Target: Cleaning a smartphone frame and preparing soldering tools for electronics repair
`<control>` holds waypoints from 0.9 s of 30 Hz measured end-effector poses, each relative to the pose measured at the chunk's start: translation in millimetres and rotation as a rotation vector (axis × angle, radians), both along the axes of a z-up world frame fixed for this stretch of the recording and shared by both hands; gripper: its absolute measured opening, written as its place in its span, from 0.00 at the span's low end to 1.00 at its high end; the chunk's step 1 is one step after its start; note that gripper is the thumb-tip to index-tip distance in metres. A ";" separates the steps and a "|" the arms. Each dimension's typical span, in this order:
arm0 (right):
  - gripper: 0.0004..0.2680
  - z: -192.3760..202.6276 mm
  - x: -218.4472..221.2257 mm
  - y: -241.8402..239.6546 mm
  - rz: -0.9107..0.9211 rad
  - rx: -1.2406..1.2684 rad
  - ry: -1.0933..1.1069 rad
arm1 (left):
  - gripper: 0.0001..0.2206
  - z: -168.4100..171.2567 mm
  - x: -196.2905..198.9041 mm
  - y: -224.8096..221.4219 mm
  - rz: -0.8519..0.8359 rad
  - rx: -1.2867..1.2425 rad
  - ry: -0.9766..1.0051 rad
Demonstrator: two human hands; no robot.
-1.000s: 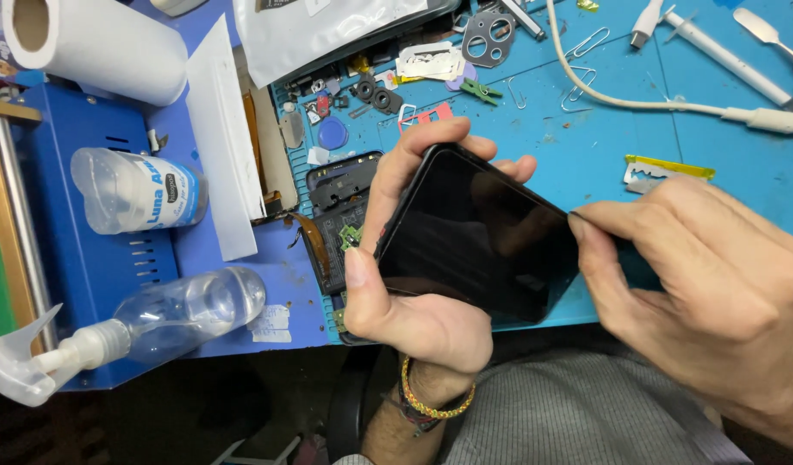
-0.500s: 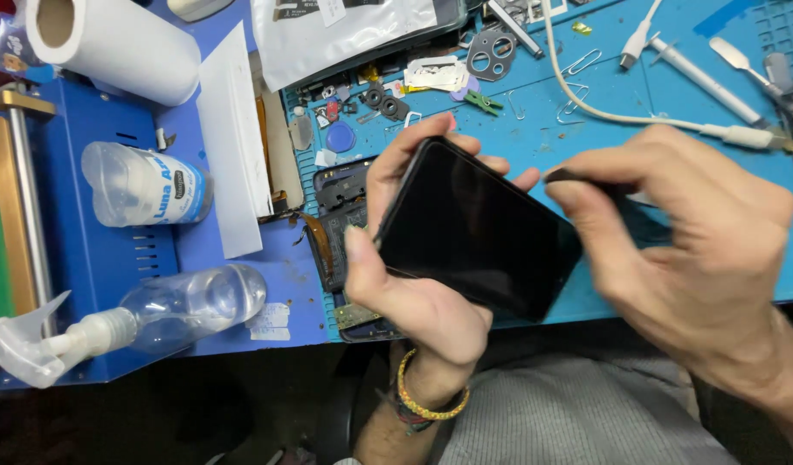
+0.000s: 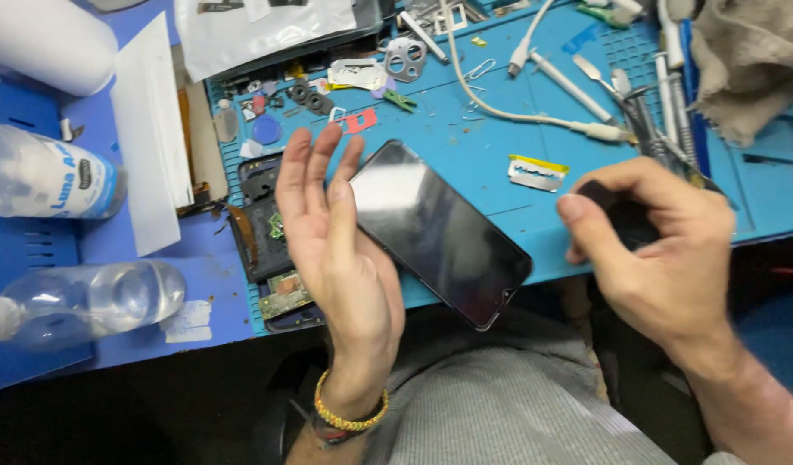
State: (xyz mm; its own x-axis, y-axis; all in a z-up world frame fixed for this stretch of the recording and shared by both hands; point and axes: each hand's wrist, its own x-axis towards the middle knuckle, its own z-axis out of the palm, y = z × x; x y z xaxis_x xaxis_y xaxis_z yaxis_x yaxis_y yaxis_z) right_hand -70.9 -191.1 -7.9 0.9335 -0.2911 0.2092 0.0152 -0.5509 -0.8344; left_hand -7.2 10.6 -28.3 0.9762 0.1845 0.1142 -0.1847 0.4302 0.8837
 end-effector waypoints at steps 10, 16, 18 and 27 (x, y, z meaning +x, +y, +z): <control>0.02 3.5 -9.8 1.8 0.148 -0.034 -0.052 | 0.32 22.9 -14.7 7.7 -0.179 0.713 -0.073; 0.14 6.3 -14.2 14.0 0.267 0.213 0.041 | 0.27 54.4 -37.9 4.6 -0.226 1.023 -0.231; 0.18 8.5 -11.6 24.9 0.309 0.431 0.093 | 0.24 52.4 -42.5 2.0 -0.295 0.942 -0.274; 0.16 15.0 7.1 34.5 0.559 0.698 0.270 | 0.10 28.3 -43.2 -4.5 -0.394 0.409 -0.197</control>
State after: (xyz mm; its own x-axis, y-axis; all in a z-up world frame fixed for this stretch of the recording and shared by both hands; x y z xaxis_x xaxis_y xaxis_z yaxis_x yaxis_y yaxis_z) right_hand -63.8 -156.6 7.1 0.9674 0.2375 -0.0882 -0.1160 0.1056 -0.9876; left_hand -50.3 6.1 0.0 0.9155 -0.2839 0.2851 -0.2574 0.1315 0.9573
